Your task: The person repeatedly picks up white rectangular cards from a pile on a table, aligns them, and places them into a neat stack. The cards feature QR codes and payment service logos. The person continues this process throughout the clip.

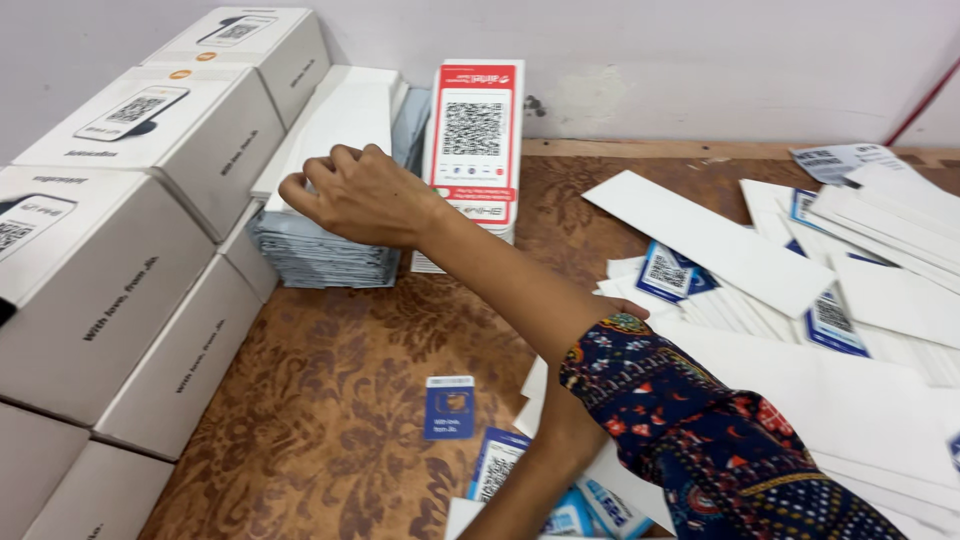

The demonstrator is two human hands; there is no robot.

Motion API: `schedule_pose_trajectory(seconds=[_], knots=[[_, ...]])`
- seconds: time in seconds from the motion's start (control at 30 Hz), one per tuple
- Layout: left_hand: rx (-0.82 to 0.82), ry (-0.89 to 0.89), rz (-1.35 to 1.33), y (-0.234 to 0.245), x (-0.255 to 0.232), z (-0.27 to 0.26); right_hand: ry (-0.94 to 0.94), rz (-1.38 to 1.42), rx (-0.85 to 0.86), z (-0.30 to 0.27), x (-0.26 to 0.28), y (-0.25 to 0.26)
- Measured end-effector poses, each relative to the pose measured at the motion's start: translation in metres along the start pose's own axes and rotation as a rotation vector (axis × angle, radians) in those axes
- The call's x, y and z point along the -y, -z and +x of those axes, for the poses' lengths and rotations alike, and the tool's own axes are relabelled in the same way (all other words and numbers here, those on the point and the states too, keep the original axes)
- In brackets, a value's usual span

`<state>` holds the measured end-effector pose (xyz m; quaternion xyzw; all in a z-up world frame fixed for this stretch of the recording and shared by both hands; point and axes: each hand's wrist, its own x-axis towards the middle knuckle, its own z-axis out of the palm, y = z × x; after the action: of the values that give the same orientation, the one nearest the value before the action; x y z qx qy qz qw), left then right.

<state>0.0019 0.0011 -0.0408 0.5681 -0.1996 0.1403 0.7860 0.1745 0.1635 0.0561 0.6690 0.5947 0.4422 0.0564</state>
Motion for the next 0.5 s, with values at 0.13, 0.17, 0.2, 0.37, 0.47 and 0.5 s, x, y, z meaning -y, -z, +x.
schedule_pose_trajectory(seconds=[0.13,0.17,0.2,0.37,0.47,0.5], knots=[[0.048,0.103,-0.392,-0.003,0.005,0.008,-0.045,0.080,0.125,0.029,0.010,-0.017],[0.002,0.146,-0.312,-0.007,0.007,0.013,-0.080,0.131,0.141,0.034,0.010,-0.018],[-0.045,0.189,-0.233,-0.011,0.009,0.019,-0.116,0.182,0.156,0.038,0.007,-0.017],[-0.129,0.230,-0.085,-0.012,0.005,0.018,-0.558,0.319,0.265,0.042,0.014,-0.017],[-0.095,0.248,-0.051,-0.011,-0.008,0.015,-0.857,0.471,0.390,0.045,0.014,-0.023],[-0.090,0.267,-0.053,-0.011,-0.012,0.013,-0.966,0.562,0.485,0.044,0.016,-0.028]])
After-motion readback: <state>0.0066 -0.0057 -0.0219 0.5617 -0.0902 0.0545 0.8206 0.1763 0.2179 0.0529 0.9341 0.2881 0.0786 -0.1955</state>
